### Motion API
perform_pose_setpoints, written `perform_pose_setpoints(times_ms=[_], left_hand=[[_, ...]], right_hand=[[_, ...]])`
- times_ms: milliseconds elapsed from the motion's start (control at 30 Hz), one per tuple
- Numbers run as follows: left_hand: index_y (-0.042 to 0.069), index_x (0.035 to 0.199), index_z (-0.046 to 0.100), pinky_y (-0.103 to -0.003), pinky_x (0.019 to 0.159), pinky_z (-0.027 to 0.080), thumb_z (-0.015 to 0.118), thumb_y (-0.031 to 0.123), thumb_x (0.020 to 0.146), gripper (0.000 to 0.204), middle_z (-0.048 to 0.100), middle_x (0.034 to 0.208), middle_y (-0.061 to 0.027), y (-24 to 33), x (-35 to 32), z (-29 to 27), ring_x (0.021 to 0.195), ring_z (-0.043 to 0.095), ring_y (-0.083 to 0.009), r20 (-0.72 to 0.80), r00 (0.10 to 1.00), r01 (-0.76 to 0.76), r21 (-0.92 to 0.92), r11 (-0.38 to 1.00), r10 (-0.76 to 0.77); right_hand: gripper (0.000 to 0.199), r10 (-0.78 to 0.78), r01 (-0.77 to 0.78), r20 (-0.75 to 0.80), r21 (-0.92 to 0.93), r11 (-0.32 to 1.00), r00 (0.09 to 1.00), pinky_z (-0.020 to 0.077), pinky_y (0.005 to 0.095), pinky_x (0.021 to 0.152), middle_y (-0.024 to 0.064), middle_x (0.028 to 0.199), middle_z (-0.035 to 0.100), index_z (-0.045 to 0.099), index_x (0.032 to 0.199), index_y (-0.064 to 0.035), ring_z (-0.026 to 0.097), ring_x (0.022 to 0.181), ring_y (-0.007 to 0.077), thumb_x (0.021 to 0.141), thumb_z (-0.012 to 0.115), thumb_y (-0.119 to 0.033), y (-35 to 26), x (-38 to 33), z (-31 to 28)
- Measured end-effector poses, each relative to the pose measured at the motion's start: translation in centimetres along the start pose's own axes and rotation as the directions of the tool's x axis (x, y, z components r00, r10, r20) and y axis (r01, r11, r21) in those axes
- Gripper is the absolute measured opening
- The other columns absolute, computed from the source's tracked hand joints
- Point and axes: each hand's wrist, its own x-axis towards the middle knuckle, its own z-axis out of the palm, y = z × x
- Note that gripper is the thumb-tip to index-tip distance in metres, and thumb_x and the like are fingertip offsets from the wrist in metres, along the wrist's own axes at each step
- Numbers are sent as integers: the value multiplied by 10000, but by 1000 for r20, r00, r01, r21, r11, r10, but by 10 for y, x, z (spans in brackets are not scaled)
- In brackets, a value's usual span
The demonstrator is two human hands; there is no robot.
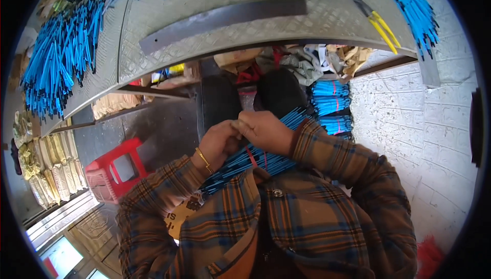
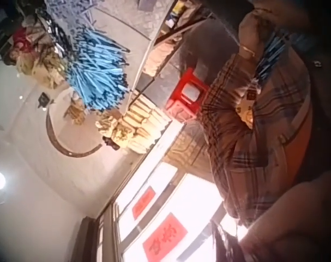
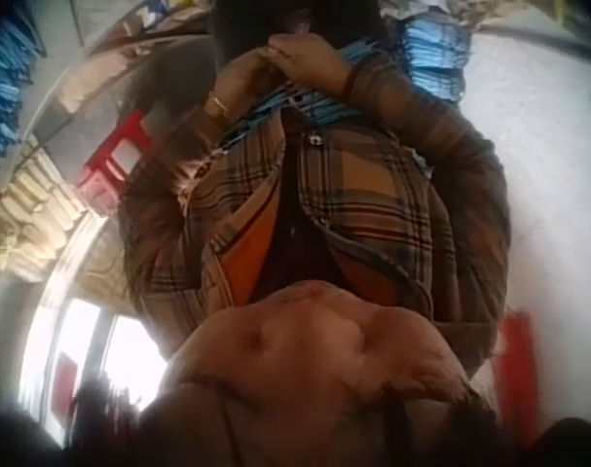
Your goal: The person bundles groups of blue wires together using red ties, then trims the excess tie material with wire cutters.
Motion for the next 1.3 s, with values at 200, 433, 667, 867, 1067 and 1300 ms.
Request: perform_pose_setpoints(times_ms=[200, 433, 667, 867, 1067, 1300], left_hand=[[20, 924, 610, -219, 666, 420, 496, 111, 885, 150, 541, 765, 14, 9, -2, -2, 727, 503, -65, 209, 977, -103, 246, 964, 51], [-15, 1031, 608, -235, 756, 432, 497, 112, 895, 217, 605, 867, -27, 9, -4, -10, 815, 536, -80, 402, 913, -205, 310, 928, 68], [-24, 966, 622, -249, 791, 439, 492, 130, 898, 213, 625, 887, -47, 10, -8, -21, 841, 557, -102, 430, 897, -203, 202, 958, 99], [-18, 912, 619, -249, 794, 437, 482, 147, 906, 214, 623, 869, -43, 7, -6, -25, 827, 563, -108, 436, 898, -165, 215, 962, 56], [-5, 893, 621, -233, 738, 427, 490, 161, 906, 212, 611, 825, -25, 4, -11, -22, 775, 537, -81, 382, 919, -183, 185, 965, 101], [8, 872, 621, -197, 645, 395, 500, 177, 903, 211, 583, 748, 5, 7, -14, -24, 683, 484, -44, 287, 956, -125, 215, 969, 59]], right_hand=[[285, 171, -155, -76, 180, 971, 982, 397, 346, 512, 147, 604, 460, 459, 698, -9, 453, 537, 268, 898, 513, -205, -4, 25, -10], [316, 111, -111, 16, 29, 993, 994, 368, 350, 487, 158, 601, 445, 454, 680, -3, 407, 504, 281, 898, 515, -224, 12, 48, -2], [353, 157, -158, 87, 1, 987, 984, 361, 364, 481, 181, 591, 447, 468, 681, -2, 414, 512, 327, 900, 508, -276, 12, 54, 5], [354, 147, -149, 158, -4, 989, 976, 366, 373, 485, 190, 585, 441, 472, 677, -3, 431, 515, 329, 893, 521, -280, 6, 56, 3], [326, 85, -66, 186, -102, 993, 979, 392, 370, 501, 167, 600, 479, 497, 714, -10, 477, 536, 322, 886, 529, -285, 1, 60, 6], [285, 182, 45, 532, -385, 922, 827, 459, 418, 608, 161, 711, 589, 575, 789, -18, 589, 696, 329, 871, 489, -277, -28, 33, -44]])
